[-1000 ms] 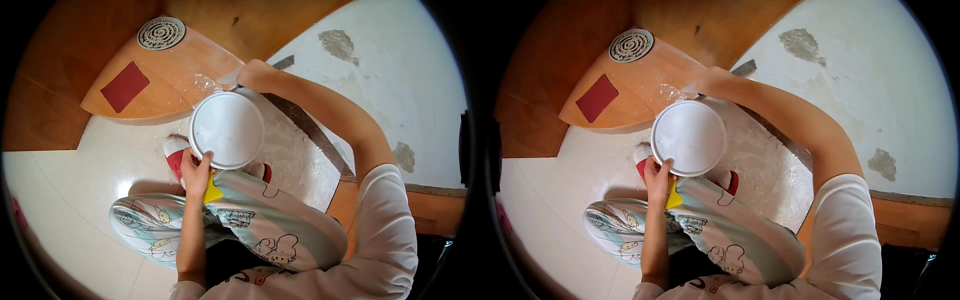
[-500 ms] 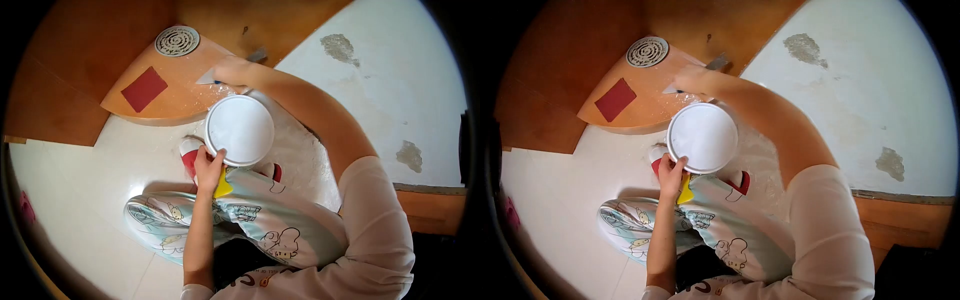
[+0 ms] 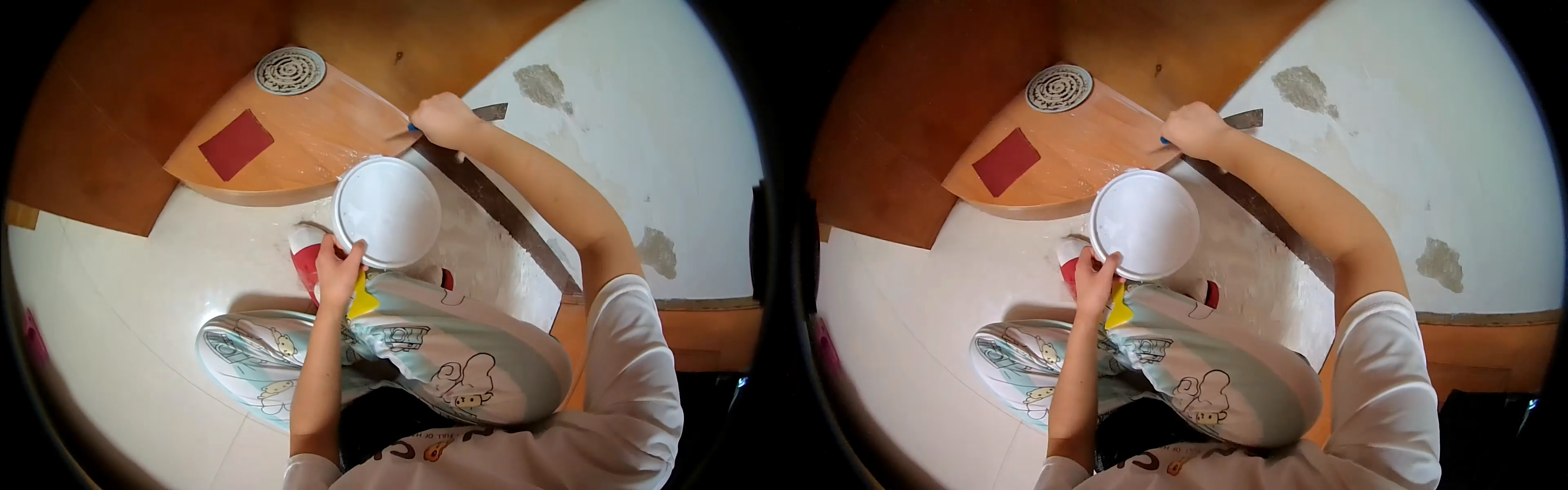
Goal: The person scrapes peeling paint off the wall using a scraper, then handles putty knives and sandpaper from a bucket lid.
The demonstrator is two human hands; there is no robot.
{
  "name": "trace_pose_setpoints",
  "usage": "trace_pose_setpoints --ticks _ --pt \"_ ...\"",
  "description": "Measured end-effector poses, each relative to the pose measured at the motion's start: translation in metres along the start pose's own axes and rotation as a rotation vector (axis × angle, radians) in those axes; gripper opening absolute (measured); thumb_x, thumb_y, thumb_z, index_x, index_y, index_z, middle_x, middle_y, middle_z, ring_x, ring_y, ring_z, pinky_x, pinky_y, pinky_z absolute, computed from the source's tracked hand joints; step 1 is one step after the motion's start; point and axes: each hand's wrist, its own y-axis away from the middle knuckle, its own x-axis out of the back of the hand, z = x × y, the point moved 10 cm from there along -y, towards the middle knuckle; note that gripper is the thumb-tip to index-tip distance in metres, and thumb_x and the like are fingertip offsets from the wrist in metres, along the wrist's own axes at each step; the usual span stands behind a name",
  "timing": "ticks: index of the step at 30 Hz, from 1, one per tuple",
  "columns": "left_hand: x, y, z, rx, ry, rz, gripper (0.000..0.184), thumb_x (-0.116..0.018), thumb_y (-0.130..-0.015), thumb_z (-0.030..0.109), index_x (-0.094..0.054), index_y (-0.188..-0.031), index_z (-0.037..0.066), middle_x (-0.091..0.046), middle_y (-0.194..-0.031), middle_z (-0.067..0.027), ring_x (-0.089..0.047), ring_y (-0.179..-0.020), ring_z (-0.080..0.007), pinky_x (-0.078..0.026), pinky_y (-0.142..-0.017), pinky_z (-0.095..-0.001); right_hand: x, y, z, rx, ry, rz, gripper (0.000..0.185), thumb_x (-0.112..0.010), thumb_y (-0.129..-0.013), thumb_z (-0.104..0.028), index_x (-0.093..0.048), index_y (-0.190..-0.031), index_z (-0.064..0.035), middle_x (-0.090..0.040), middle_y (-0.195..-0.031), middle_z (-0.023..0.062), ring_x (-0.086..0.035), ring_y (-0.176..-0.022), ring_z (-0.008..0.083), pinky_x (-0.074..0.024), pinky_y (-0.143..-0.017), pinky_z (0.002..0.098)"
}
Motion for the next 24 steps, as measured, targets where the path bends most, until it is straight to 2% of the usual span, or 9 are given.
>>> trace_pose_setpoints --ticks 5,10,11,13,14,17,20,22,24 --pt "0.0 0.0 0.004 0.015 -0.074 -0.008 0.023 -0.065 -0.074 0.015 -0.048 -0.077 -0.001 -0.058 -0.064 -0.0088 -0.056 -0.05 -0.0127 -0.046 -0.045 -0.0251 0.034 -0.057 -0.017 -0.016 -0.024 0.225 0.011 -0.055 -0.071 -0.008 -0.066 -0.069 -0.01 -0.064 -0.077 0.0128 -0.063 -0.075 0.0268 -0.0493 -0.061 0.0378" --pt "0.006 0.008 0.017 -0.009 -0.364 -0.04 0.034 -0.066 -0.076 0.029 -0.049 -0.079 0.0 -0.057 -0.062 -0.011 -0.057 -0.058 -0.0165 -0.045 -0.056 -0.0279 0.012 -0.112 -0.052 0.061 -0.004 0.292 0.011 -0.054 -0.071 -0.01 -0.065 -0.069 -0.0103 -0.064 -0.075 0.0109 -0.063 -0.074 0.0259 -0.0489 -0.061 0.0373" --pt "0.014 0.013 0.016 0.046 -0.365 -0.037 0.035 -0.066 -0.077 0.031 -0.049 -0.079 0.001 -0.056 -0.063 -0.011 -0.055 -0.059 -0.017 -0.044 -0.057 -0.0283 0.003 -0.117 -0.054 0.052 -0.01 0.297 0.011 -0.053 -0.071 -0.011 -0.064 -0.069 -0.0104 -0.064 -0.075 0.0108 -0.062 -0.073 0.0261 -0.0487 -0.061 0.0372" --pt "0.035 0.018 0.025 -0.064 -0.336 0.011 0.029 -0.063 -0.08 0.027 -0.048 -0.078 0.001 -0.056 -0.064 -0.0105 -0.054 -0.057 -0.0161 -0.042 -0.054 -0.0287 -0.017 -0.12 -0.061 0.127 0.022 0.228 0.012 -0.053 -0.072 -0.012 -0.064 -0.072 -0.0105 -0.064 -0.078 0.0106 -0.062 -0.075 0.0253 -0.0489 -0.062 0.0368" --pt "0.044 0.022 0.026 -0.107 -0.305 0.024 0.028 -0.062 -0.081 0.026 -0.048 -0.078 0.001 -0.056 -0.063 -0.0102 -0.053 -0.056 -0.0154 -0.041 -0.053 -0.0286 -0.029 -0.115 -0.065 0.164 0.036 0.193 0.012 -0.053 -0.073 -0.012 -0.064 -0.074 -0.0105 -0.064 -0.08 0.0104 -0.062 -0.075 0.025 -0.0489 -0.062 0.0366" --pt "0.051 0.029 0.02 -0.034 -0.417 -0.04 0.026 -0.061 -0.081 0.025 -0.05 -0.082 0.001 -0.056 -0.064 -0.0109 -0.055 -0.059 -0.0207 -0.043 -0.057 -0.0302 -0.035 -0.098 -0.057 0.121 -0.033 0.196 0.013 -0.053 -0.074 -0.016 -0.064 -0.079 -0.0113 -0.063 -0.09 0.0106 -0.062 -0.078 0.0242 -0.049 -0.064 0.0361" --pt "0.03 0.038 0.033 -0.177 -0.655 -0.146 0.027 -0.061 -0.08 0.025 -0.053 -0.087 0.001 -0.059 -0.074 -0.0138 -0.057 -0.068 -0.0286 -0.045 -0.064 -0.0345 0.0 -0.051 -0.034 0.003 -0.145 0.385 0.016 -0.056 -0.072 -0.021 -0.062 -0.082 -0.0109 -0.062 -0.093 0.0086 -0.06 -0.084 0.0226 -0.0488 -0.065 0.0357" --pt "0.008 0.039 0.026 -0.178 -0.727 -0.236 0.027 -0.061 -0.079 0.025 -0.055 -0.09 0.001 -0.059 -0.085 -0.0168 -0.056 -0.08 -0.034 -0.044 -0.072 -0.0383 0.039 0.012 -0.019 -0.044 -0.187 0.58 0.021 -0.059 -0.072 -0.027 -0.061 -0.079 -0.008 -0.06 -0.085 0.0052 -0.057 -0.081 0.0226 -0.0487 -0.063 0.0333" --pt "-0.014 0.048 0.042 -0.297 -0.842 -0.322 0.027 -0.061 -0.078 0.025 -0.056 -0.089 0.001 -0.058 -0.089 -0.0176 -0.055 -0.084 -0.0332 -0.042 -0.075 -0.039 0.061 0.076 -0.012 -0.016 -0.11 0.766 0.027 -0.061 -0.07 -0.032 -0.06 -0.077 -0.0059 -0.056 -0.074 0.0038 -0.052 -0.075 0.0229 -0.0478 -0.061 0.0302"
